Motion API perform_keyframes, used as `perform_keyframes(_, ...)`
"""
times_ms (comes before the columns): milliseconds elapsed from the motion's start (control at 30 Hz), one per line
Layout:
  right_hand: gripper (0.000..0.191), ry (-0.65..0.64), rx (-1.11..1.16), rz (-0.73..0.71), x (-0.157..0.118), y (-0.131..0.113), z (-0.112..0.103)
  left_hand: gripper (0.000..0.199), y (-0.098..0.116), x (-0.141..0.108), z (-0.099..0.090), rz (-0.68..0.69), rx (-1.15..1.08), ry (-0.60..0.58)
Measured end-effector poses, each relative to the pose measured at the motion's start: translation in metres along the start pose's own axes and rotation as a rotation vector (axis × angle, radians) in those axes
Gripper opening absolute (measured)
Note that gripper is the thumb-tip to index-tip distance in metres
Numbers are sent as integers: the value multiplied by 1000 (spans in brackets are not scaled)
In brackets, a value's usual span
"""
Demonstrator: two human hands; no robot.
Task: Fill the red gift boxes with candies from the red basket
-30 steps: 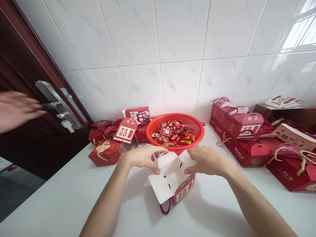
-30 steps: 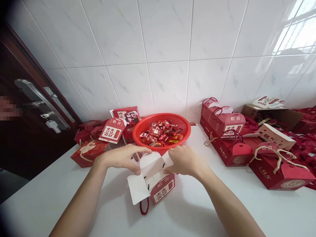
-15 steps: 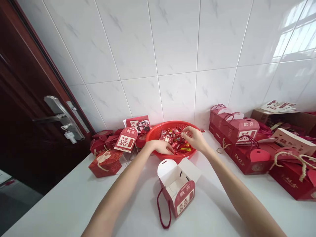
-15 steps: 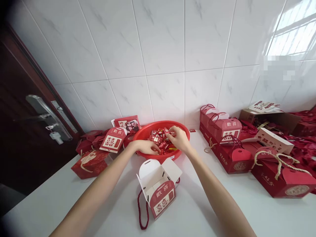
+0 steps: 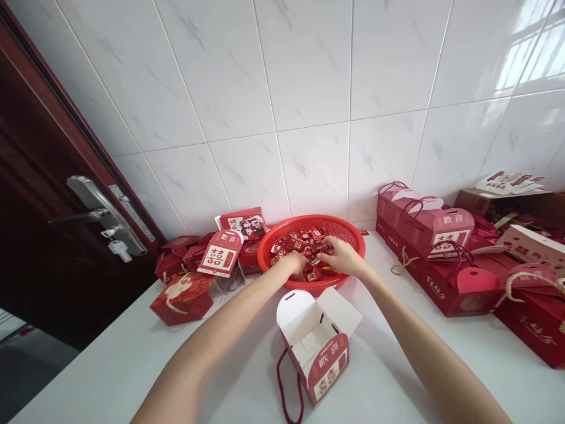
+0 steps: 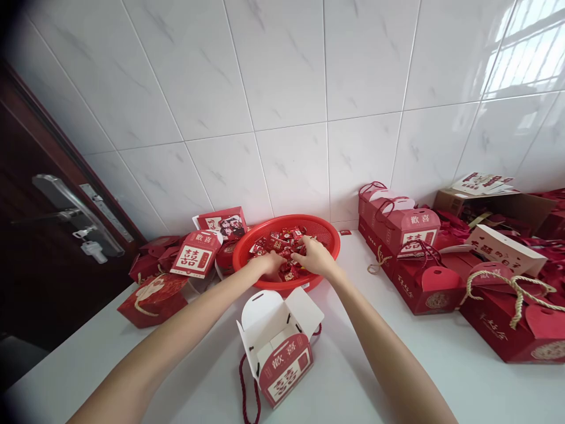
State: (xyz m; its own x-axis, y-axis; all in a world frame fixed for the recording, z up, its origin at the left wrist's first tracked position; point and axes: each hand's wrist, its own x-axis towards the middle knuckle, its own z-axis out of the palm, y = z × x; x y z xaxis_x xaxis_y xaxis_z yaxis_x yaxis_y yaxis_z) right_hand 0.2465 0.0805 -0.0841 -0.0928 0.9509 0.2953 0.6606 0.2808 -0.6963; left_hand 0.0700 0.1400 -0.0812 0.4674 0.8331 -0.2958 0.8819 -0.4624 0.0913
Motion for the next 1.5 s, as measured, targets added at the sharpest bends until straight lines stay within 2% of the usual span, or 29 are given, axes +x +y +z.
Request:
perform_keyframes(100,25,-3,-1,6,0,0,1,50,-1,-5,-4,-55,-68,-38)
perform_keyframes(233,25,-7,22,13,-1,0,0,43,-1,-15,-7,-43,-254,27)
perform_keyframes(400,24,-1,90,9,-2,-1,-3,42,1,-22,-11,65,-632,212)
perform_keyframes(500,33,-9,148,-4,-2,-2,-5,41,2,-20,-13,128,-837,357)
perform_keyframes(667,40,-80,264,-19,-2,-1,-8,34,-1,-19,-13,163,-996,516)
perform_keyframes(767,42,-132,341,-4,0,1,-9,33,0,-20,-14,191,-1022,529)
perform_keyframes(867,43,-108,365,13,1,3,-7,35,4,-21,-13,217,-1003,516)
perform_keyframes(1033,43,116,471,128,4,6,-4,37,2,-20,-10,91,-799,583)
perform_keyframes(1100,42,200,480,161,5,7,-5,51,1,-22,-10,36,-738,594)
perform_keyframes(1167,41,266,494,179,5,8,-5,65,5,-25,-13,55,-606,601)
perform_keyframes(1233,39,320,509,194,6,9,-4,58,14,-27,-16,209,-416,535)
perform_keyframes(1300,39,364,524,204,5,8,-3,40,26,-26,-19,434,-219,343)
perform_keyframes(1367,38,392,537,207,4,7,-1,34,39,-22,-18,575,-64,125)
perform_keyframes(1433,38,400,548,201,3,6,0,45,51,-13,-16,585,44,28)
perform_keyframes(1500,39,397,555,195,2,6,0,55,59,-2,-11,544,80,37)
